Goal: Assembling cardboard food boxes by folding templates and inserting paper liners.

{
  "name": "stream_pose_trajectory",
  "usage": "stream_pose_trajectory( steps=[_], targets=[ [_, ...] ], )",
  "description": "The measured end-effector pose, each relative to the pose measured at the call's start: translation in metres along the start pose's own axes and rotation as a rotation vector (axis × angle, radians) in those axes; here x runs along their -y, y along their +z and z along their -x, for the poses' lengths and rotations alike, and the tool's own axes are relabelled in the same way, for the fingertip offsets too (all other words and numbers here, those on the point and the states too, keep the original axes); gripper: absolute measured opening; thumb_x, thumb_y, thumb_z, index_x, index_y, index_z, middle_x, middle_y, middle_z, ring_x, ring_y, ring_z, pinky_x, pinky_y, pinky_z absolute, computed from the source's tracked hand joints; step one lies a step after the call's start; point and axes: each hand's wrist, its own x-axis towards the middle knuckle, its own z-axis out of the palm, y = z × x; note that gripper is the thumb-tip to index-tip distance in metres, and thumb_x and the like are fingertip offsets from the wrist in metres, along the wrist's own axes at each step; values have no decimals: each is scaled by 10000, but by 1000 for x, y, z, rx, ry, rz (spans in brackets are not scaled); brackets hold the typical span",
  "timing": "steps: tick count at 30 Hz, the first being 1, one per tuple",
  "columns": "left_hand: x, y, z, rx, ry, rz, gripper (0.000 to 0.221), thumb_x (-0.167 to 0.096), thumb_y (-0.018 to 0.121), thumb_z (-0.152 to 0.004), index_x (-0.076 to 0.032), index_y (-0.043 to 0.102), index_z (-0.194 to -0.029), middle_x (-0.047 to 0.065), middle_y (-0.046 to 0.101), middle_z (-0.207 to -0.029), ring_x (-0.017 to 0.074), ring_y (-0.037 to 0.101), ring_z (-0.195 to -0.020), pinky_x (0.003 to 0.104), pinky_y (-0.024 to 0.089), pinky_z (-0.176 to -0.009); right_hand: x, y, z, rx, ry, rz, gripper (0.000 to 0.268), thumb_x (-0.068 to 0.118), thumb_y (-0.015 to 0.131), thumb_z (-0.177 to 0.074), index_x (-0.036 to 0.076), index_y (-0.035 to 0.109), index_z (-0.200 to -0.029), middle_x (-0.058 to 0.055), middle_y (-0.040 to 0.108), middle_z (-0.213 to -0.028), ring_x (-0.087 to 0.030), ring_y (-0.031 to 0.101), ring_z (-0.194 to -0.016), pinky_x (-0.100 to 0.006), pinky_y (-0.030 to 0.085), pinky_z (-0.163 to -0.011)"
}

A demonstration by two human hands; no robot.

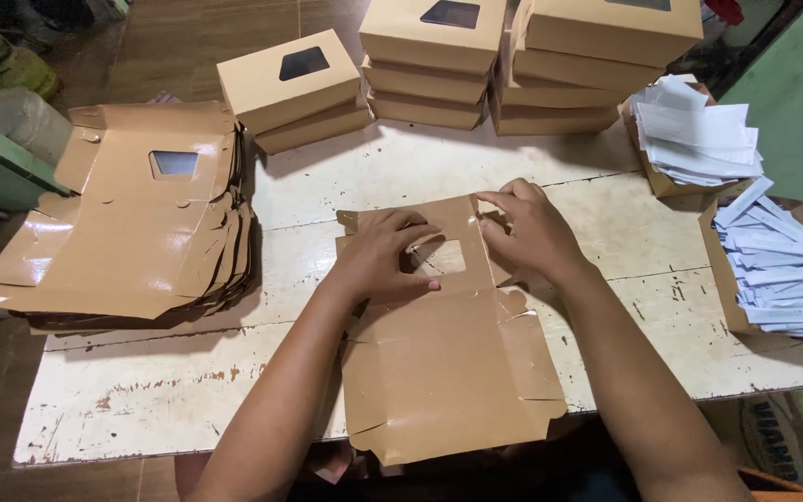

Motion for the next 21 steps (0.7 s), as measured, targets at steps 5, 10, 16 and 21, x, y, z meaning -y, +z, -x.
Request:
stream_pose_trajectory(
  steps=[5,10,16,21],
  targets=[
    [-6,-4,0,28,20,49,751,-619,812,-706,-228,676,-1332,114,636,-1354,352,513,-1346,506,380,-1100,8,12,0,88,-40,73,463,296,680,-884,157,687,-1325,-119,575,-1095,-348,570,-1129,-455,477,-983],
    [-8,-8,-1,38,26,54,721,-569,824,-708,-226,684,-1326,128,640,-1360,363,518,-1346,511,379,-1114,11,12,-3,125,-49,117,508,298,693,-882,153,646,-1367,-143,569,-1139,-377,563,-1167,-489,463,-1010],
    [-1,0,-3,6,74,67,515,-459,774,-799,-219,718,-1252,123,654,-1344,375,535,-1327,519,398,-1103,-30,30,-12,-197,-195,220,317,305,751,-866,218,746,-1171,-56,569,-1130,-302,569,-1101,-453,471,-947],
    [-1,4,-4,6,69,88,313,-253,704,-880,-198,745,-1186,99,675,-1339,353,557,-1334,492,411,-1115,-57,32,-16,-108,96,161,344,272,728,-902,298,724,-1245,-37,570,-1154,-299,563,-1144,-460,469,-968]
  ],
)
